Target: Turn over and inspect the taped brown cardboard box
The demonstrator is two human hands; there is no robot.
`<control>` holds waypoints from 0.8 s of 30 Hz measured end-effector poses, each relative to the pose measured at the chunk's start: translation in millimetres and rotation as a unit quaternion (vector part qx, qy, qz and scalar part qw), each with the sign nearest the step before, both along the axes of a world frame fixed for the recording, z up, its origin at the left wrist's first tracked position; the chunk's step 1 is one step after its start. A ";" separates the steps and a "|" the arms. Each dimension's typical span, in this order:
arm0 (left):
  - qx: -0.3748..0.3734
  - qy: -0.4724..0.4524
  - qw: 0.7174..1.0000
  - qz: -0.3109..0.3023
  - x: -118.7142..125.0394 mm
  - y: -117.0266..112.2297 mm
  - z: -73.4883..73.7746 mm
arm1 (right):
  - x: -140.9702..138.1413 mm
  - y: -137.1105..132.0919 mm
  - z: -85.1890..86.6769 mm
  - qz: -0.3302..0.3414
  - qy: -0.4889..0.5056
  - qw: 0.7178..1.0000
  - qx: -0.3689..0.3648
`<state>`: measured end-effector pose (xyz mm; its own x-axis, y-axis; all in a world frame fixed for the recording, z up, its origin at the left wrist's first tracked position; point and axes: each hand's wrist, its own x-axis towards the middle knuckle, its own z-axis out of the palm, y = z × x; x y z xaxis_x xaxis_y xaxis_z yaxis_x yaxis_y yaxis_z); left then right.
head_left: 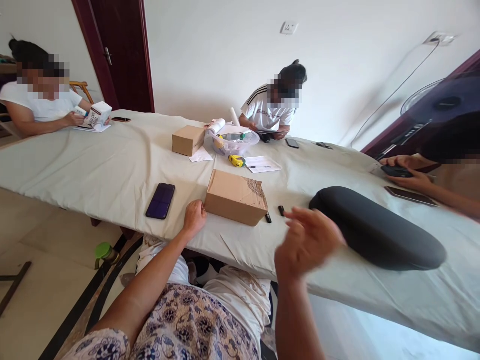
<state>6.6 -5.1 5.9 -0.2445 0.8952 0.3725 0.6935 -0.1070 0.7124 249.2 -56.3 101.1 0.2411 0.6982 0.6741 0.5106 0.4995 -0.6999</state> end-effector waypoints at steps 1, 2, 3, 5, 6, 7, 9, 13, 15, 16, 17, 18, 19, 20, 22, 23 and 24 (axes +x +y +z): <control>0.001 -0.009 1.000 0.002 0.4 -0.3 0.3 | -2.1 9.3 -7.5 -0.023 0.034 0.999 0.011; 0.003 -0.019 1.000 0.005 0.6 -0.5 0.4 | -3.7 20.0 -17.5 -0.030 0.060 0.998 -0.004; 0.003 -0.030 0.999 0.009 0.8 -0.6 0.4 | -4.8 31.0 -29.4 -0.042 0.082 0.995 -0.039; 0.003 -0.055 0.998 0.019 0.5 -0.8 0.3 | -5.8 49.6 -55.3 -0.057 0.115 0.985 -0.115; 0.002 -0.069 0.997 0.024 0.0 -1.0 0.4 | -6.0 55.5 -67.4 -0.056 0.117 0.981 -0.142; 0.002 -0.083 0.996 0.028 -0.8 -1.4 0.8 | -6.4 59.0 -77.8 -0.052 0.122 0.978 -0.161; 0.002 -0.110 0.993 0.035 -2.9 -2.7 3.1 | -8.2 59.6 -92.0 -0.036 0.125 0.975 -0.177; 0.006 -0.156 0.987 0.040 -5.6 -5.0 15.8 | -13.7 54.7 -98.7 -0.028 0.126 0.977 -0.170; 0.008 -0.174 0.984 0.036 -3.8 -3.5 25.5 | -15.2 55.2 -98.4 -0.031 0.129 0.977 -0.168; 0.008 -0.181 0.983 0.033 -1.9 -1.8 30.5 | -15.6 56.0 -98.4 -0.031 0.133 0.977 -0.166; 0.007 -0.188 0.982 0.030 0.6 0.4 35.4 | -15.7 57.0 -98.3 -0.030 0.137 0.977 -0.163; 0.005 -0.194 0.981 0.027 3.5 3.1 39.9 | -15.6 58.0 -98.0 -0.028 0.142 0.976 -0.161; 0.001 -0.200 0.979 0.024 6.6 6.0 43.9 | -15.5 59.0 -97.2 -0.026 0.148 0.976 -0.159; -0.005 -0.205 0.978 0.021 9.6 8.8 47.3 | -15.2 60.2 -95.8 -0.024 0.154 0.975 -0.159; -0.017 -0.214 0.977 0.016 14.6 13.2 51.9 | -15.0 63.5 -90.5 -0.017 0.162 0.972 -0.166; -0.022 -0.216 0.976 0.015 16.4 14.6 53.4 | -15.2 65.8 -86.7 -0.016 0.163 0.971 -0.175; -0.026 -0.218 0.975 0.015 17.7 15.4 54.3 | -15.9 68.4 -82.5 -0.018 0.161 0.969 -0.188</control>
<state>24.3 10.3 60.2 -0.3952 0.9004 0.1819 0.3252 -0.0481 0.9444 233.3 12.1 18.6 0.4250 0.8670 0.2602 0.2485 0.1646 -0.9545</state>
